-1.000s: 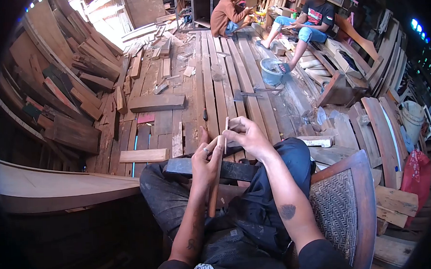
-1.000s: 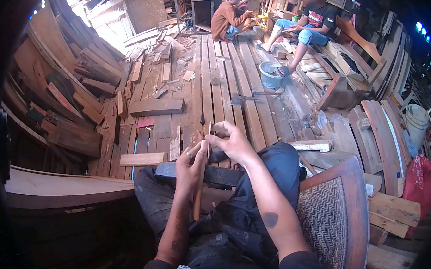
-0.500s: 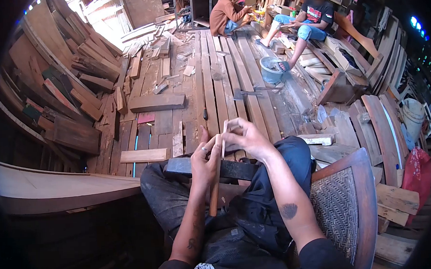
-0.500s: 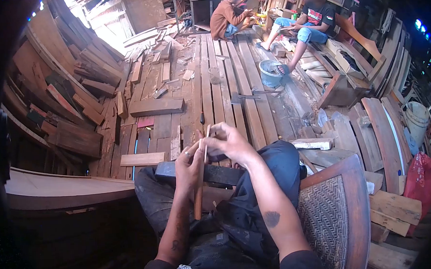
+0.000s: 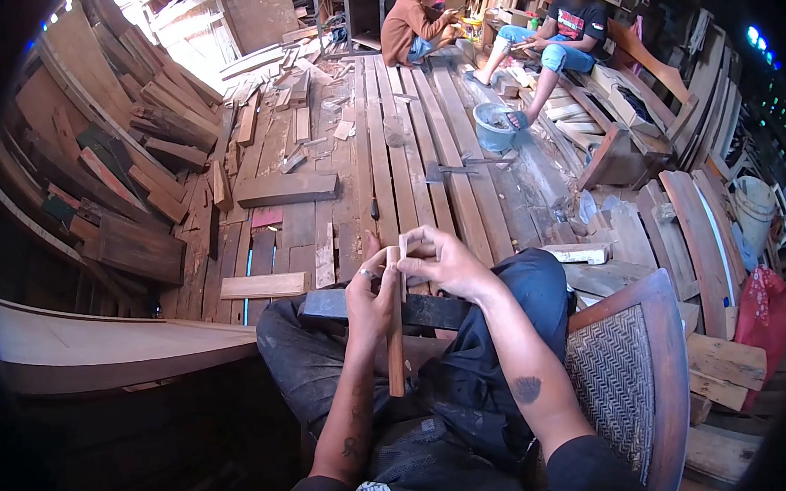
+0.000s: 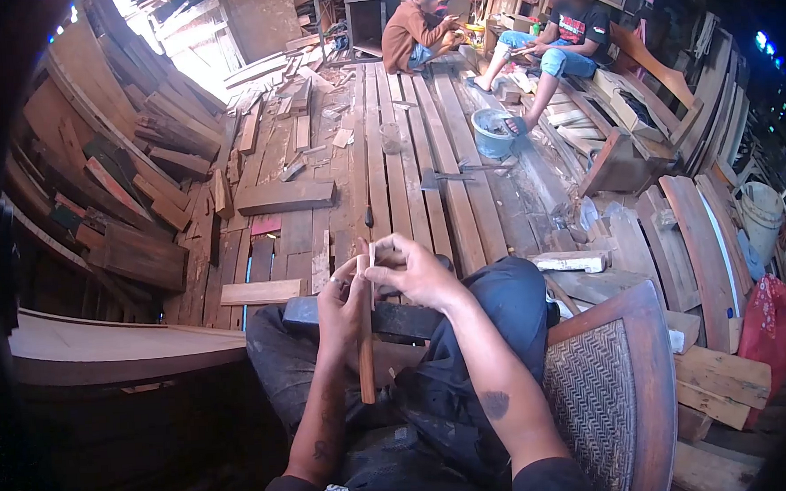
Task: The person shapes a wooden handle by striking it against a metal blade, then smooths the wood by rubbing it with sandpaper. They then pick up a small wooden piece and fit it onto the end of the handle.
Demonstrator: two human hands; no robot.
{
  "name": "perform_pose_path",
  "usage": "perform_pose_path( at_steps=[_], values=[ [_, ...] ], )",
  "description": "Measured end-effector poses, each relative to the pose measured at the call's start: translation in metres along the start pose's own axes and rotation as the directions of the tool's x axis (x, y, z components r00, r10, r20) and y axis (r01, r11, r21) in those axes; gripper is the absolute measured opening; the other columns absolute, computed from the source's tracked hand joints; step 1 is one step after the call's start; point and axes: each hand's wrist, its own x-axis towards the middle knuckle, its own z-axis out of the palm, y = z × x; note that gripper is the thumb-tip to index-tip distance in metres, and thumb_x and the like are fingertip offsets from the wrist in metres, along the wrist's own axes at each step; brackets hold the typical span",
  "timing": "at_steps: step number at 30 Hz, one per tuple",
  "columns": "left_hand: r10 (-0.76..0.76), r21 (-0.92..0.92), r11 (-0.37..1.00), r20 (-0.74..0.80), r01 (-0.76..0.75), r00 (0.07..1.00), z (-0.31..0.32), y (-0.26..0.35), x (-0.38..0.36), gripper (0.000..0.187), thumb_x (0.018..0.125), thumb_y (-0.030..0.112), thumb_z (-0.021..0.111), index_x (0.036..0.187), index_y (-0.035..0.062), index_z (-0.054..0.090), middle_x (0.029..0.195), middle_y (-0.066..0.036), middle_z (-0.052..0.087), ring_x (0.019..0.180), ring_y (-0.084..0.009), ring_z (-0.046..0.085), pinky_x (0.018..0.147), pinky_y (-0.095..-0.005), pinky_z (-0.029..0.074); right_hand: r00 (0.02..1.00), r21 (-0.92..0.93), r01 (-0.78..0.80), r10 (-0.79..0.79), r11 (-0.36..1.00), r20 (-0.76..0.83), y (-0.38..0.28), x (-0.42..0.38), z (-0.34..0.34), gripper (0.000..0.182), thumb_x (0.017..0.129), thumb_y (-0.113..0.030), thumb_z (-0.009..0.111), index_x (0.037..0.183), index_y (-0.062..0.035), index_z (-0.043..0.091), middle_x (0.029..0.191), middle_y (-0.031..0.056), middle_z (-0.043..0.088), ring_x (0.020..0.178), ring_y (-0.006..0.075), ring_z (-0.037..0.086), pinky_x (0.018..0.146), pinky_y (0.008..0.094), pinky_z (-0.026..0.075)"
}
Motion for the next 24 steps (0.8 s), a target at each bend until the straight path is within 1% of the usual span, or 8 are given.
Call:
perform_pose_path(
  at_steps=[2,6,7,9,12,15,19,24],
  values=[
    [0.126,0.112,0.986,0.015,-0.126,0.992,0.003,0.0,0.003,0.038,0.112,0.02,0.061,0.142,-0.0017,0.066,0.091,0.0,0.068,0.079,-0.0074,0.063,0.07,-0.0242,0.051,0.993,-0.041,0.048,-0.052,0.998,-0.102,-0.007,0.004,-0.004,0.043,0.103,-0.016,0.076,0.136,0.0024,0.056,0.122,0.017,0.073,0.112,0.0221,0.073,0.091,0.0377,0.064],
    [0.176,0.124,0.976,0.026,-0.178,0.984,-0.002,-0.014,0.009,0.039,0.114,0.021,0.056,0.144,-0.002,0.064,0.091,0.0,0.068,0.079,-0.0071,0.062,0.07,-0.0243,0.051,0.998,-0.059,-0.039,0.037,0.998,-0.043,-0.01,-0.004,0.006,0.044,0.104,-0.015,0.075,0.138,0.0034,0.056,0.123,0.0172,0.073,0.117,0.0222,0.071,0.095,0.0361,0.062],
    [0.166,0.123,0.978,0.024,-0.167,0.986,-0.003,-0.013,0.008,0.039,0.114,0.021,0.055,0.145,-0.0019,0.064,0.091,0.0,0.068,0.079,-0.0071,0.062,0.071,-0.0243,0.051,1.0,-0.16,0.002,-0.002,0.987,0.003,-0.001,-0.003,0.003,0.044,0.104,-0.016,0.075,0.138,0.0033,0.056,0.125,0.0174,0.073,0.117,0.0224,0.071,0.096,0.0361,0.061],
    [0.109,0.146,0.983,0.036,-0.113,0.993,-0.003,-0.005,0.005,0.04,0.116,0.021,0.049,0.146,-0.0022,0.063,0.095,-0.002,0.069,0.081,-0.0075,0.062,0.073,-0.0249,0.052,0.998,-0.107,0.021,-0.027,0.994,-0.058,0.001,0.001,0.0,0.044,0.103,-0.017,0.076,0.137,0.0033,0.056,0.126,0.0173,0.072,0.116,0.0224,0.071,0.095,0.036,0.061],
    [0.127,0.132,0.983,0.008,-0.127,0.992,0.002,0.002,0.005,0.035,0.112,0.014,0.053,0.136,-0.0073,0.067,0.124,-0.023,0.074,0.116,-0.0283,0.072,0.102,-0.0387,0.053,0.993,-0.136,0.037,-0.052,0.99,-0.108,-0.007,0.007,-0.002,0.044,0.102,-0.016,0.077,0.136,0.0035,0.056,0.126,0.0181,0.072,0.114,0.0225,0.071,0.093,0.0373,0.062],
    [0.125,0.076,0.989,-0.008,-0.125,0.992,0.001,-0.005,0.007,0.035,0.112,0.014,0.052,0.136,-0.0079,0.066,0.124,-0.024,0.073,0.116,-0.0305,0.072,0.103,-0.0398,0.053,1.0,-0.116,0.001,-0.003,0.993,-0.019,-0.006,-0.003,0.008,0.044,0.102,-0.014,0.077,0.136,0.0039,0.056,0.122,0.0181,0.073,0.111,0.0229,0.072,0.089,0.0387,0.064],
    [0.115,0.133,0.985,-0.002,-0.114,0.993,0.003,-0.001,0.005,0.035,0.111,0.013,0.055,0.138,-0.0063,0.066,0.13,-0.024,0.072,0.119,-0.0316,0.071,0.105,-0.0396,0.052,0.995,-0.096,0.015,-0.025,0.995,-0.096,-0.012,0.003,0.002,0.043,0.102,-0.015,0.077,0.134,0.0039,0.056,0.122,0.0191,0.072,0.111,0.023,0.072,0.086,0.0378,0.065],
    [0.118,0.152,0.982,-0.005,-0.116,0.993,0.001,-0.002,0.004,0.035,0.109,0.01,0.06,0.141,-0.0027,0.066,0.133,-0.023,0.071,0.12,-0.0316,0.071,0.104,-0.0392,0.053,1.0,-0.116,-0.003,0.002,0.993,-0.008,-0.007,-0.004,0.005,0.045,0.102,-0.017,0.078,0.135,0.0038,0.056,0.121,0.0174,0.073,0.11,0.0211,0.072,0.09,0.0362,0.062]
  ],
)
